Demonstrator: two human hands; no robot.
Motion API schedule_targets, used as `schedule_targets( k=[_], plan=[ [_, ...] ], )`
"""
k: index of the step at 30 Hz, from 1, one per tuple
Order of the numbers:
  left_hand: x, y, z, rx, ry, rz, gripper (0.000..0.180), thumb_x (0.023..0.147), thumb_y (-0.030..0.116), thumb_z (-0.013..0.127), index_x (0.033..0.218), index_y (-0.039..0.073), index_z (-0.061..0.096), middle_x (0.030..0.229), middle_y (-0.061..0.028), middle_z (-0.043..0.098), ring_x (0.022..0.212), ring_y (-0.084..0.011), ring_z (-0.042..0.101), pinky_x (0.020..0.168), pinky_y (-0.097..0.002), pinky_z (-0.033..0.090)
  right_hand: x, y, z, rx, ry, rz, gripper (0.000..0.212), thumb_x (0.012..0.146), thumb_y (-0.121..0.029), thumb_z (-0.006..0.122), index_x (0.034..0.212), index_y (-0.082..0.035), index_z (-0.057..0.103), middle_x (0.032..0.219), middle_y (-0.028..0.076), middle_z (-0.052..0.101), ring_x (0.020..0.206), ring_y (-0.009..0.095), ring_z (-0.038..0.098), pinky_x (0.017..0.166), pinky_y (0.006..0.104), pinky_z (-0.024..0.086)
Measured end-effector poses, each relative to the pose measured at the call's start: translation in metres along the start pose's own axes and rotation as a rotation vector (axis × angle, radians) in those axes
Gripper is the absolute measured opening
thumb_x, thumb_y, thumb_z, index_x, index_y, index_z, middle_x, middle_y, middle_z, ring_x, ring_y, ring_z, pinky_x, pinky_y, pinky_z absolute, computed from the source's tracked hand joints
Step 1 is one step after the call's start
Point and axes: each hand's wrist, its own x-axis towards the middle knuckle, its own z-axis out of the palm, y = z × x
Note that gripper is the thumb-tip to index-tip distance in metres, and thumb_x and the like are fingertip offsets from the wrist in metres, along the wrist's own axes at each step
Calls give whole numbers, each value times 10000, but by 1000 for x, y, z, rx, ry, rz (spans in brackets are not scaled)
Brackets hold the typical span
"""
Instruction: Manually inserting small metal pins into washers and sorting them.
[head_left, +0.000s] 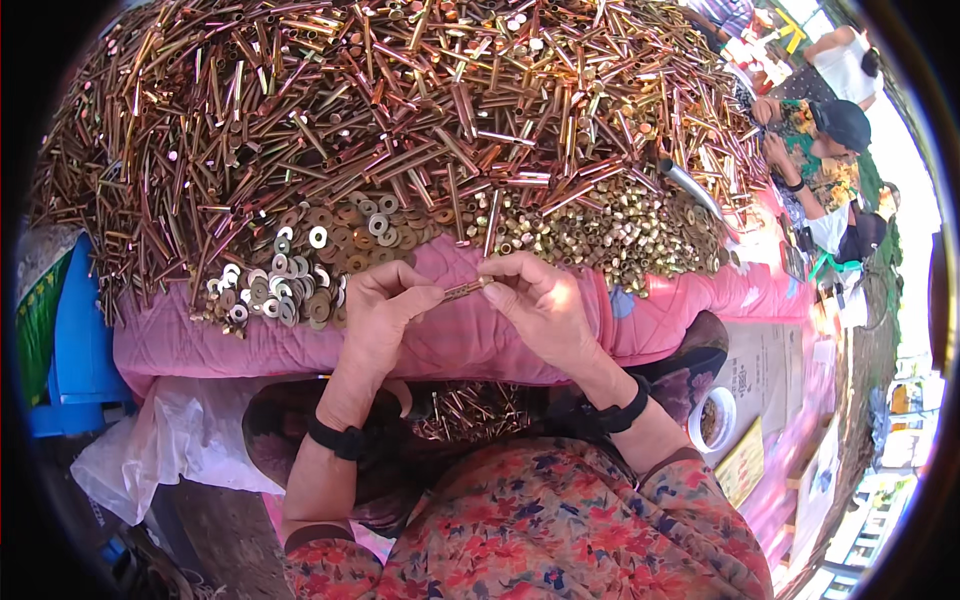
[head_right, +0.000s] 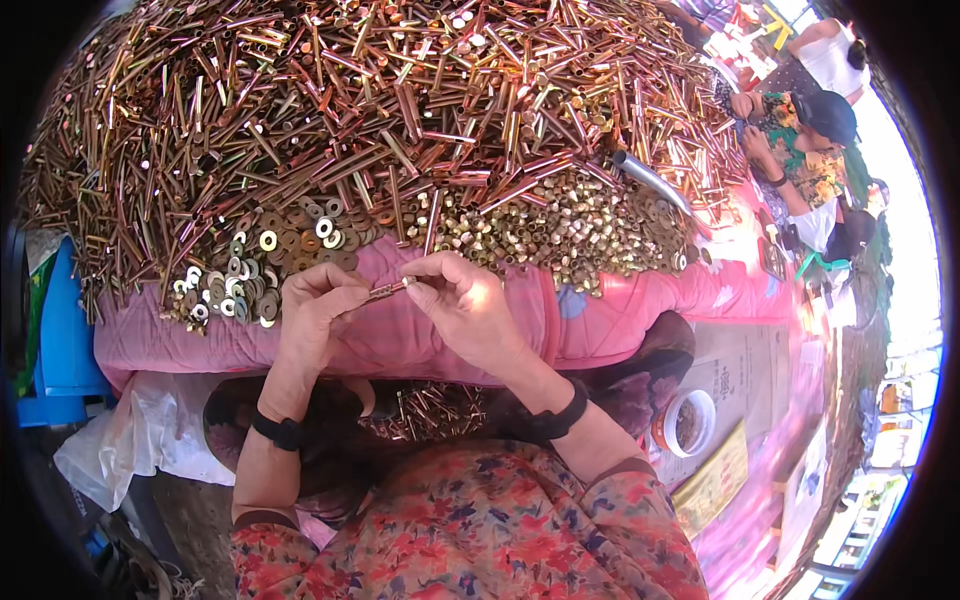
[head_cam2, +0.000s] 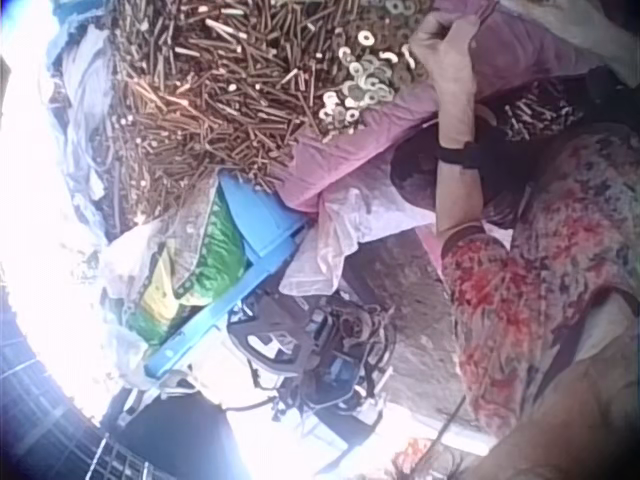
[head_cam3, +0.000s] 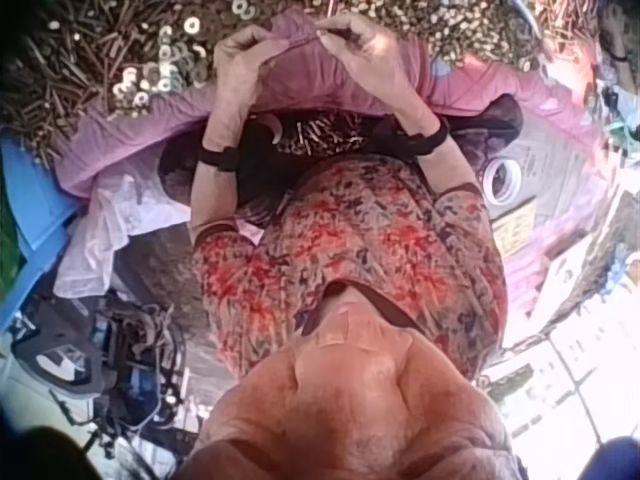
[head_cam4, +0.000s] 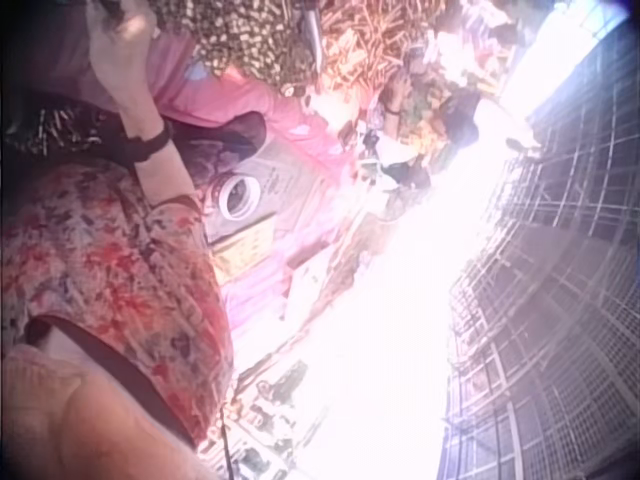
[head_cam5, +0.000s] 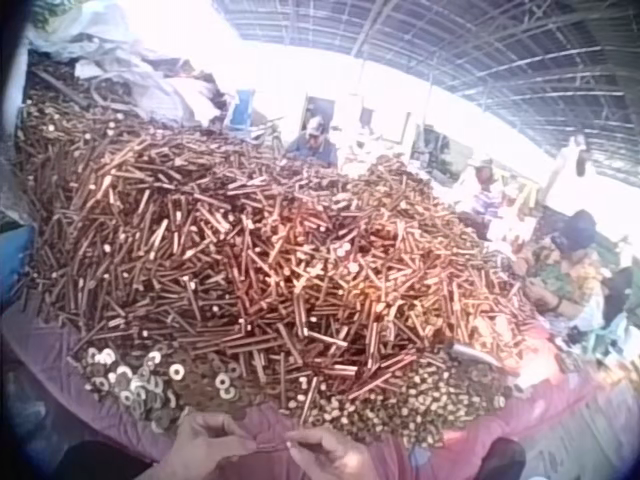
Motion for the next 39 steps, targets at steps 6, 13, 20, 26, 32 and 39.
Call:
schedule_targets(
  k=[6,13,20,26,32,39],
  plan=[
    [-2,2,1,151,-50,121,48,722,9,680,723,5,632,650,-18,602,492,-38,441,453,-181,314,4,-6,-10,-161,-51,96,96,879,-86,578,898,7,592,744,-14,561,694,57,500,606,216,413],
    [-4,-2,4,392,-33,330,54,722,12,689,726,5,636,665,-18,612,513,-27,458,469,-174,326,6,-14,-12,25,-96,405,116,878,-105,576,896,10,580,686,-30,518,644,50,457,563,220,374],
    [1,9,1,-240,-38,-285,82,734,6,653,680,9,592,540,3,503,393,-35,340,375,-192,231,2,-16,-4,-247,-34,-99,84,865,-48,583,921,15,581,861,3,559,757,70,506,664,238,431],
    [2,4,1,-155,-6,-202,90,738,9,665,682,11,594,535,12,501,403,-31,345,386,-187,227,3,-9,-2,83,-22,88,102,880,-70,581,928,19,579,812,-5,561,711,53,492,620,230,424],
    [1,-3,5,97,27,83,85,740,17,689,701,14,614,569,24,532,448,-21,397,418,-173,257,8,-10,-9,-115,-74,228,172,907,-172,571,864,-6,582,665,-35,507,621,29,435,536,192,361],
    [2,1,8,88,27,65,85,743,25,688,697,23,617,571,25,539,456,-21,411,423,-172,265,10,-14,-7,-63,-16,181,130,891,-112,576,857,12,576,692,-21,528,631,35,453,547,198,374]
  ],
)
